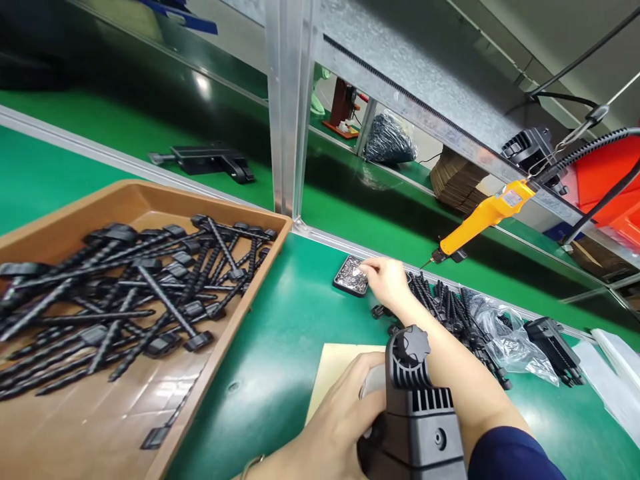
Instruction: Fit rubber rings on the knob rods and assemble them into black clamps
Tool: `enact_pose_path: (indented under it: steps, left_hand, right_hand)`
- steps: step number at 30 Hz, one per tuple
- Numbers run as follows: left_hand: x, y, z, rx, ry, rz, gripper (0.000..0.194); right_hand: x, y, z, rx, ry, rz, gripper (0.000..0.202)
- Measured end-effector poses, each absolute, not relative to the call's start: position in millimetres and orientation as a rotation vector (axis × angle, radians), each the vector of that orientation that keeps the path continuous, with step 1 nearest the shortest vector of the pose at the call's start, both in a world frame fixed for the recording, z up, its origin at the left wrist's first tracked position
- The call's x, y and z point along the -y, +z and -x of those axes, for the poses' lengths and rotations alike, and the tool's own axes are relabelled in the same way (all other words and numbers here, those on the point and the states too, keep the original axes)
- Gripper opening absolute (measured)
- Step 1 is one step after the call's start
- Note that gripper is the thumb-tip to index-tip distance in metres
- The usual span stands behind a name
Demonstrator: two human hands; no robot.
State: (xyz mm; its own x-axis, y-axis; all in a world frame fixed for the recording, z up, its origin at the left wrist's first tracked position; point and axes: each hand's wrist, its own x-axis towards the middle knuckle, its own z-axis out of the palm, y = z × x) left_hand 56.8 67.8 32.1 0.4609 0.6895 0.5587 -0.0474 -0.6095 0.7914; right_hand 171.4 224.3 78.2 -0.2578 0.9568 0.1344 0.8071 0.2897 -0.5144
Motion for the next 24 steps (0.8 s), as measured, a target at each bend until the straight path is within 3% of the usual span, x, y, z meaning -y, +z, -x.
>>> enact_pose_path:
  steps: [4,7,13,19,24]
  left_hand:
    - [-69.3,39.1,-56.5,-0.506,1.245,-1.959,0.068]
    - [-70.3,40.9,-57.5,-0.493,1.302,-1.962,0.065]
    - [-71.1,42.0,-58.7,-0.519,1.290,-1.946,0.055]
    - [-69.7,47.5,-58.2,-0.559,1.280,-1.953,0.058]
    - [-69.3,43.9,-57.9,-0.527,1.286,-1.935,0.064]
  right_hand:
    - [-153.3,139.7,-209.4,2.056,0.644,1.345,0.021]
    - [-91.4,168.0,-233.0,2.002,0.825,0.903,0.020]
    - [-52.6,167.5,-240.9,2.207,0.487,0.853,0.011]
    - [-44.8,173.9,-247.2,2.396,0.407,0.921,0.027]
    - [-54.1,173.0,-252.1,2.306,0.413,0.897,0.022]
